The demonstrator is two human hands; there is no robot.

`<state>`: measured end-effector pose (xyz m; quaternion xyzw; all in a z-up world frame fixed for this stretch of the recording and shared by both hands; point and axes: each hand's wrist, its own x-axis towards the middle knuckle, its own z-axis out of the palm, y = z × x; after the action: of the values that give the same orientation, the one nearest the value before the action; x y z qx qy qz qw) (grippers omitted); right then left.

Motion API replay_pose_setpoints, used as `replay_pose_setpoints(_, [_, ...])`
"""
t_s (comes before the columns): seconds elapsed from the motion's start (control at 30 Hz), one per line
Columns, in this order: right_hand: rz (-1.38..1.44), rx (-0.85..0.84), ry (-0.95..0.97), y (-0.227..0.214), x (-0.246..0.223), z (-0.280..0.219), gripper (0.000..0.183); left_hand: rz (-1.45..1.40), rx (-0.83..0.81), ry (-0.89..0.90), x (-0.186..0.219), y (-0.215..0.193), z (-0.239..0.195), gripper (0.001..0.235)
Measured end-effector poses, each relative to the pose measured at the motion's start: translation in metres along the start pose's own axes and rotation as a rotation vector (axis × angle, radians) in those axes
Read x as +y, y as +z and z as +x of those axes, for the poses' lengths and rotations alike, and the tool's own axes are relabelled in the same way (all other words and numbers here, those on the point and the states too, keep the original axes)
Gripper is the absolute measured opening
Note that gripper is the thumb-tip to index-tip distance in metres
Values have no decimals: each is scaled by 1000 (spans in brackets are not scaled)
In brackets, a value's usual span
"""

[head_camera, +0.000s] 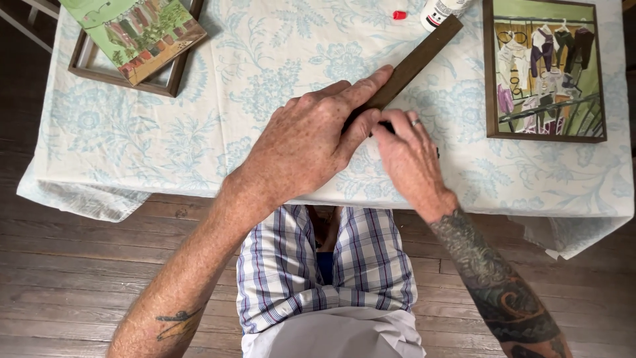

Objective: Applying glue to a wooden strip and assembling it into a picture frame.

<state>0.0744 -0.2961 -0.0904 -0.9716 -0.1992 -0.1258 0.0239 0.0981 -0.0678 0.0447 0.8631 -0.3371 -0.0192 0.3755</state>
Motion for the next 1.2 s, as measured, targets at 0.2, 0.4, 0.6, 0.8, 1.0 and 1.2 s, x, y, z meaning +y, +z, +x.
replay_pose_setpoints(0.2, [-3,103,44,-2,25,17,37,3,12,-25,1,2,-2,51])
replay_pose_setpoints(0.4, [68,155,31,-13,3,17,20,8,8,-21,-1,3,-1,51])
replay_pose_setpoints(0.6, [62,135,-1,-14,-17,7,26,24,4,-22,-4,4,-1,53])
replay_pose_setpoints(0.8, [91,92,-4,-9,-31,-1,11,0,10,-18,-3,4,-1,52])
replay_pose_setpoints(1.0, [182,86,-52,-4,-59,-16,15,7,10,-30,-4,6,1,51])
replay_pose_setpoints(1.2, [259,163,-113,-25,-90,-22,14,19,22,-4,-4,8,-2,50])
